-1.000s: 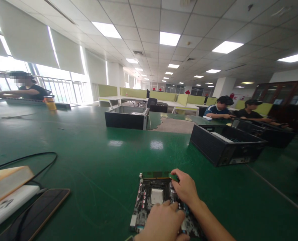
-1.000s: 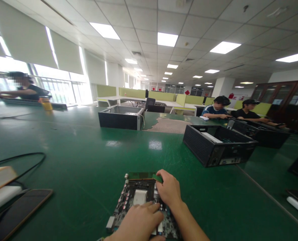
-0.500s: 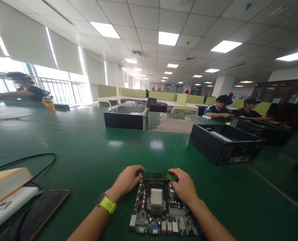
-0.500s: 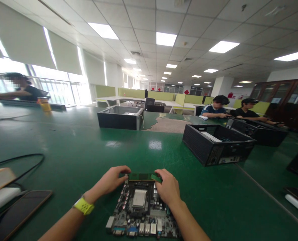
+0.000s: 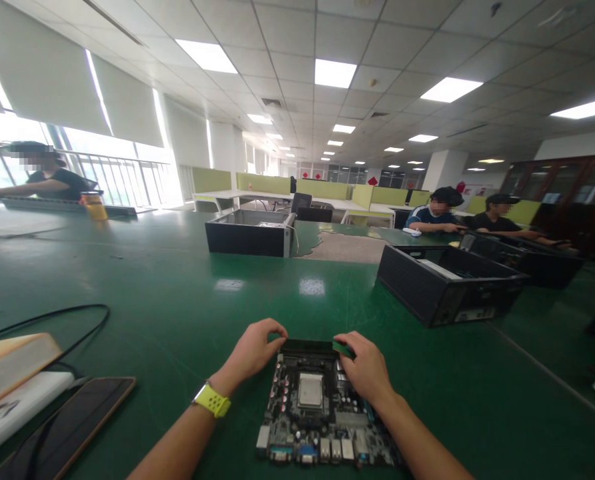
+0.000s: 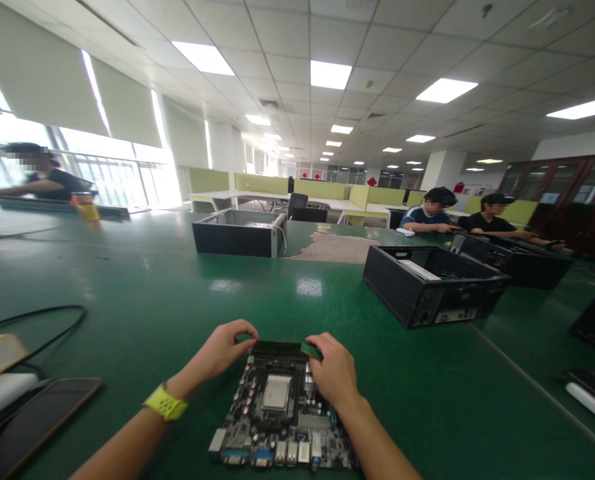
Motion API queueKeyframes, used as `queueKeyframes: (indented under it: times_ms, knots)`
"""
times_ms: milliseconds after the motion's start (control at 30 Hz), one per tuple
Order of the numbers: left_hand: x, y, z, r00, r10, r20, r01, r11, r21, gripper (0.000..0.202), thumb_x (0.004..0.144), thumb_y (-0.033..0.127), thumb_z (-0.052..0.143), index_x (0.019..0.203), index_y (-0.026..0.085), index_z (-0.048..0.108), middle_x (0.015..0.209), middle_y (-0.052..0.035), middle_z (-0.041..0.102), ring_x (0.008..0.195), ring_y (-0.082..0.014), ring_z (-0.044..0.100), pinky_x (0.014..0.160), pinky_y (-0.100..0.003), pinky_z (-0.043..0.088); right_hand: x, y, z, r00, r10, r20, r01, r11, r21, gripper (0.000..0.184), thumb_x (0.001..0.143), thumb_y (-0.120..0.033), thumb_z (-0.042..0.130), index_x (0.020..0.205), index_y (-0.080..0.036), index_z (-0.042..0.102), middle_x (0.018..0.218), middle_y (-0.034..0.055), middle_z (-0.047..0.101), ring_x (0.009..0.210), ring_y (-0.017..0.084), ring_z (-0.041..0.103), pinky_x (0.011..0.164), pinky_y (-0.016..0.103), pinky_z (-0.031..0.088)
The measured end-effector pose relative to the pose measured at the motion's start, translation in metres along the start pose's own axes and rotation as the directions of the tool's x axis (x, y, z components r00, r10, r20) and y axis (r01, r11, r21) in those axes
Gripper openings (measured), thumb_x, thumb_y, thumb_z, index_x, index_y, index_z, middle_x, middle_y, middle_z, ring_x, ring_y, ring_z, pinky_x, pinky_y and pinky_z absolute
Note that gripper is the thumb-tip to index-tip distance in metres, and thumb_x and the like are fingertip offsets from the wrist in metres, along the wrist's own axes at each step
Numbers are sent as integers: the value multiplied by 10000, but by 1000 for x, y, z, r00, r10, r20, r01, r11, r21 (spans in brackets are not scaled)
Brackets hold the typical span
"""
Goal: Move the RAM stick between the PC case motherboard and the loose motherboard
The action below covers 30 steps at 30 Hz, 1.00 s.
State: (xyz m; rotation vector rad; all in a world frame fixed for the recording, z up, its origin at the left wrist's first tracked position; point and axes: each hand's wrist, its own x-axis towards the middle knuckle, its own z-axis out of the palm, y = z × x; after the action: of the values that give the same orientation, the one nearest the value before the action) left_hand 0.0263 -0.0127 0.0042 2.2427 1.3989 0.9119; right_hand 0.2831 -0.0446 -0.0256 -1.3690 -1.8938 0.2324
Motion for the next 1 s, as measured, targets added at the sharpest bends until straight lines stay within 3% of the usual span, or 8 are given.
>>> queueKeyframes:
  times_ms: [367,1000]
  knots:
    - [-1,-1,2,999,47,-23,-47,999,8,148,758,242,518,778,191,656,885,-36,649,865,-184,578,813,-296,429,0,3,1,1000,-3,-2,3,1000,9,254,763,-175,508,954,-276,642,949,-17,644,876,140,585,772,236,422]
    - [-3,2,2,1000,17,-11,-16,999,30,133,755,228,530,782,194,655,905,-44,644,893,-195,572,854,-308,422,1,3,1,1000,8,15,-9,1000,19,281,759,-169,469,953,-248,656,959,25,651,884,169,589,802,274,441]
